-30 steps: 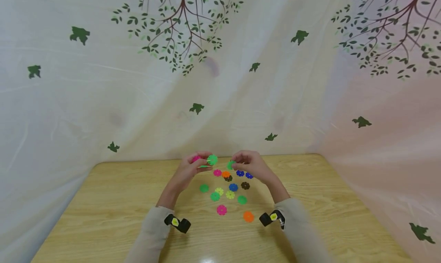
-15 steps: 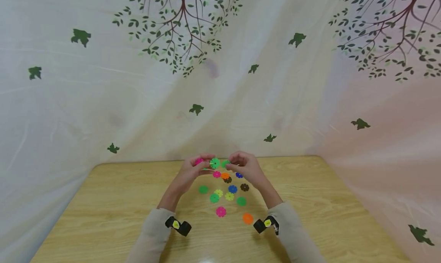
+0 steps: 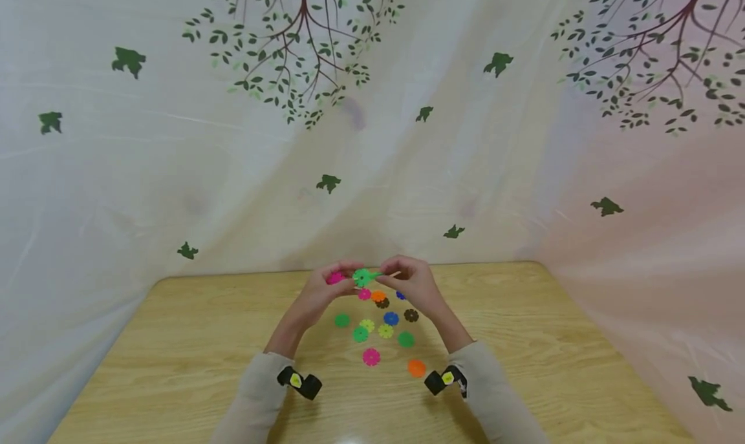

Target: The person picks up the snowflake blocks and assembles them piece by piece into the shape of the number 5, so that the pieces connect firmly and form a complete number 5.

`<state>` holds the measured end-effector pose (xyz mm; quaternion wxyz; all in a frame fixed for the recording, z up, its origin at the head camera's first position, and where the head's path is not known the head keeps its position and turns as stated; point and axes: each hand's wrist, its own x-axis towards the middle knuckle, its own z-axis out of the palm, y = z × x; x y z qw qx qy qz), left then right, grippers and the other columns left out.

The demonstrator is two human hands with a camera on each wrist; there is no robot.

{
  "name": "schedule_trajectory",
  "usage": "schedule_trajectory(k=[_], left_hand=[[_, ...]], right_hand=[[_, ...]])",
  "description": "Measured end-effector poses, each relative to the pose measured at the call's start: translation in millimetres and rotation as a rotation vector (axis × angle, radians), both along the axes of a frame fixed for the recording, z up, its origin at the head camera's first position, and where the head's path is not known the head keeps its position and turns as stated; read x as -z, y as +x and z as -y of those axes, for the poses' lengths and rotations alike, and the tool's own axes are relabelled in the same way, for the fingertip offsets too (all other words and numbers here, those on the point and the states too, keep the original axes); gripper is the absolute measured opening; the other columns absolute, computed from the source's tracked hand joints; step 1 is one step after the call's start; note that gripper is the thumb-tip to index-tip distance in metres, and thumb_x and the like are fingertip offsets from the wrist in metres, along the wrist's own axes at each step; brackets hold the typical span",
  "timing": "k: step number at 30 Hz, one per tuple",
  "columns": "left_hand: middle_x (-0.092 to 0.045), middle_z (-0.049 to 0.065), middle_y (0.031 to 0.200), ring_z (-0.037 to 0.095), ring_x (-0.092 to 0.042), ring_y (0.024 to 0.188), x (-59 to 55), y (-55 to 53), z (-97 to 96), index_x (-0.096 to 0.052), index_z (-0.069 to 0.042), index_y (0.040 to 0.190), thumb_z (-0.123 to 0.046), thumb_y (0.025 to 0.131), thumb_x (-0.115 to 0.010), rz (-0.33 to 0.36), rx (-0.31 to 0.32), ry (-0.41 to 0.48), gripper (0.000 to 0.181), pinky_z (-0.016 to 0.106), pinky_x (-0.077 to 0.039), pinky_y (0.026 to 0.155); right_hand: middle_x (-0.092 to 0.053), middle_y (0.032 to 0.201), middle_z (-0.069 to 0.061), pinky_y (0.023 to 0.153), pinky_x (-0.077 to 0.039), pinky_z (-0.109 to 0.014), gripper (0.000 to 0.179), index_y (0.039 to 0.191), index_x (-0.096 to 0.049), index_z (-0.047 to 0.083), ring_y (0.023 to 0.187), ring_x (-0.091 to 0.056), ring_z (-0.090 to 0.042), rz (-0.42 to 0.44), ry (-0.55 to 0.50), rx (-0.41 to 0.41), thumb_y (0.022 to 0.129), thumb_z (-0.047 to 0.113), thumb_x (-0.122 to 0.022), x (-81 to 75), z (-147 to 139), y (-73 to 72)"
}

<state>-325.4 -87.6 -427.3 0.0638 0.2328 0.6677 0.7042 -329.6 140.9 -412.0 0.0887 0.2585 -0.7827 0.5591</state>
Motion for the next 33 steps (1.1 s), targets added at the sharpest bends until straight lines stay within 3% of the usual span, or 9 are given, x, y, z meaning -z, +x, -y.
schedule_trajectory(k=[5,10,16,23,27,33], left_hand=[[-0.064,0.009,0.122,0.02,-0.066,0.098,1.7,1.8,-3.9,-0.064,0.001,0.126,-0.005,0.094,-0.07,-0.019,-0.006,-0.08,0.033,0.025,-0.058,0.083],[-0.066,0.007,0.115,0.018,-0.066,0.093,1.7,2.6,-3.8,-0.064,-0.001,0.125,-0.005,0.093,-0.072,0.016,-0.024,-0.091,0.034,0.024,-0.057,0.078],[-0.071,0.0,0.095,0.021,-0.069,0.082,0.2,1.1,-2.4,-0.068,0.003,0.118,-0.005,0.089,-0.076,0.05,-0.12,-0.064,0.031,0.025,-0.057,0.069],[-0.074,-0.001,0.094,0.016,-0.069,0.082,-1.1,1.2,-3.6,-0.072,0.003,0.115,-0.009,0.09,-0.077,0.058,-0.157,-0.056,0.028,0.029,-0.059,0.079],[-0.072,0.003,0.105,0.017,-0.064,0.09,-1.6,2.3,-3.8,-0.072,0.002,0.117,-0.009,0.091,-0.075,0.028,-0.134,-0.066,0.029,0.025,-0.058,0.081],[-0.071,0.014,0.12,0.017,-0.067,0.095,-5.3,1.9,-1.8,-0.069,0.004,0.123,0.0,0.091,-0.073,0.004,-0.03,-0.06,0.033,0.025,-0.06,0.082]], right_hand=[[-0.075,0.099,-0.011,0.079,-0.058,-0.027,0.008,0.098,-0.076,0.007,0.087,-0.067,-0.01,-0.029,0.043,-0.024,0.091,0.011,-0.076,-0.1,2.7,2.1],[-0.076,0.098,-0.007,0.079,-0.058,-0.028,0.005,0.096,-0.077,0.01,0.088,-0.067,-0.01,-0.016,0.076,-0.026,0.092,0.012,-0.076,1.2,2.9,2.1],[-0.076,0.097,-0.008,0.08,-0.058,-0.029,0.005,0.096,-0.078,0.01,0.088,-0.068,-0.014,-0.022,0.101,-0.047,0.091,0.012,-0.077,0.1,1.5,1.8],[-0.076,0.097,-0.007,0.08,-0.058,-0.029,0.006,0.095,-0.077,0.009,0.09,-0.069,-0.013,-0.018,0.105,-0.031,0.091,0.013,-0.077,-0.9,2.7,1.6],[-0.076,0.097,-0.007,0.08,-0.058,-0.029,0.007,0.096,-0.077,0.009,0.09,-0.068,-0.013,-0.02,0.095,-0.021,0.091,0.013,-0.077,-1.6,2.8,2.5],[-0.075,0.096,-0.009,0.076,-0.059,-0.028,0.006,0.096,-0.076,0.009,0.086,-0.067,-0.011,-0.029,0.069,-0.049,0.091,0.012,-0.077,-3.2,0.6,0.9]])
